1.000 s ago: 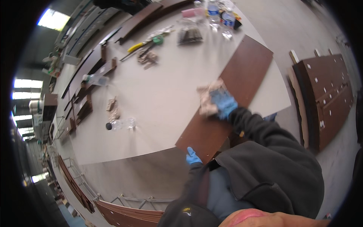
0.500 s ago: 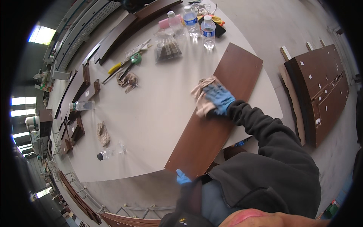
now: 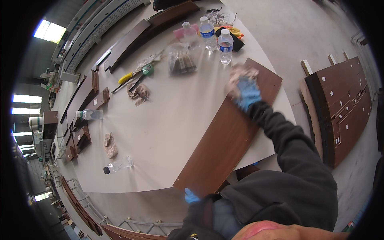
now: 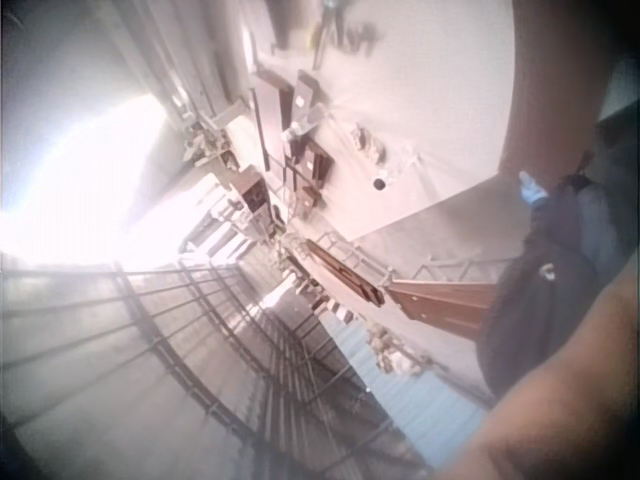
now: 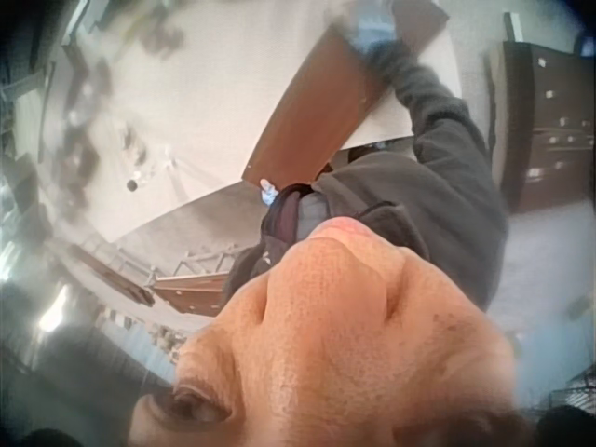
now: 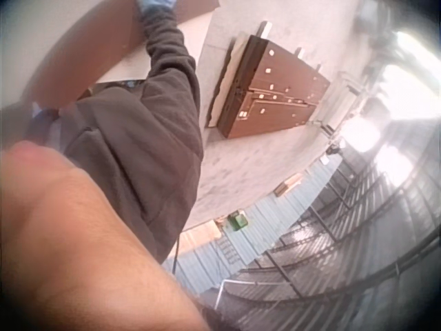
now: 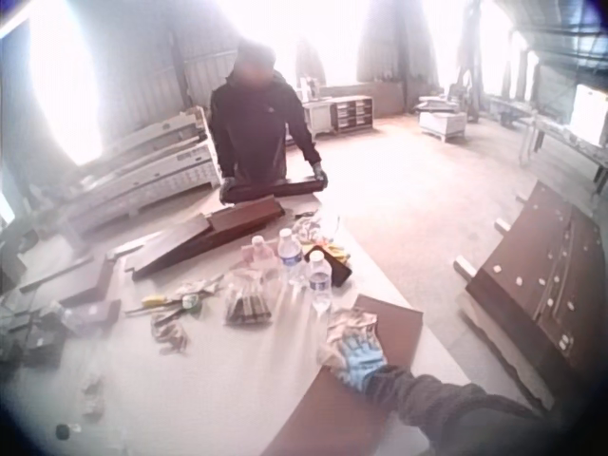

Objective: The person handles brown wood panels, wiping them with a cloth and applying a small amount of filler or putty to an edge. They move panels between a floor stack and a workbench, then apply the filler to a panel edge.

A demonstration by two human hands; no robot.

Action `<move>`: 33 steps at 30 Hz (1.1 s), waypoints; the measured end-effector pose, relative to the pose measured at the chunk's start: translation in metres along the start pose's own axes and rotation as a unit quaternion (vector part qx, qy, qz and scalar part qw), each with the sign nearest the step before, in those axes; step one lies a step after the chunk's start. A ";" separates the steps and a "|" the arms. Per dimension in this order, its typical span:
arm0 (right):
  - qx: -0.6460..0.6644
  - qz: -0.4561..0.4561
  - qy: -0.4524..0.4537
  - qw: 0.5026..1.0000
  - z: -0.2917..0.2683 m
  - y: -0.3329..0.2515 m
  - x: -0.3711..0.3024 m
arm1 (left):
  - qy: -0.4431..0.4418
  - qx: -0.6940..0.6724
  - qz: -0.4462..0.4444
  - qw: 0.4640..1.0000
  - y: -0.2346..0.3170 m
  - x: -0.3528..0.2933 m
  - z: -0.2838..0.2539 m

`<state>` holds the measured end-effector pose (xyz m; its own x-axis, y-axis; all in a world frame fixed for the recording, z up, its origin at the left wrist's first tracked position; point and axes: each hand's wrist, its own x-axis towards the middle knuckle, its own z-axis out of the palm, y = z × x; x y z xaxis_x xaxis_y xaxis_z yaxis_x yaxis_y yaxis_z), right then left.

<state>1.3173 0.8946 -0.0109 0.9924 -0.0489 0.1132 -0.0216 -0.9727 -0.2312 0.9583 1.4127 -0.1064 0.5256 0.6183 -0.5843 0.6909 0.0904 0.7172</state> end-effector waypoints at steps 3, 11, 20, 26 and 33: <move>0.047 -0.161 0.016 0.986 0.012 -0.086 -0.075 | -0.001 0.087 -0.002 0.996 0.001 0.004 -0.006; 0.196 -0.189 -0.106 0.956 -0.014 -0.081 -0.091 | -0.005 0.006 0.037 0.999 0.019 -0.016 0.002; -0.100 0.060 0.048 0.992 -0.003 0.111 0.009 | -0.008 -0.079 0.023 0.997 0.022 -0.019 0.009; -0.005 -0.010 0.005 1.000 -0.004 -0.008 -0.032 | 0.035 0.032 0.038 0.998 0.023 -0.019 0.009; 0.238 -0.363 0.016 0.901 -0.007 -0.139 -0.123 | 0.079 0.096 0.014 0.992 0.013 -0.004 0.000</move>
<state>1.1971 1.0344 0.0145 0.7199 0.5462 0.4281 0.6936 -0.5442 -0.4720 0.9652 1.4113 -0.0949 0.4722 0.7348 -0.4870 0.7671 -0.0704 0.6376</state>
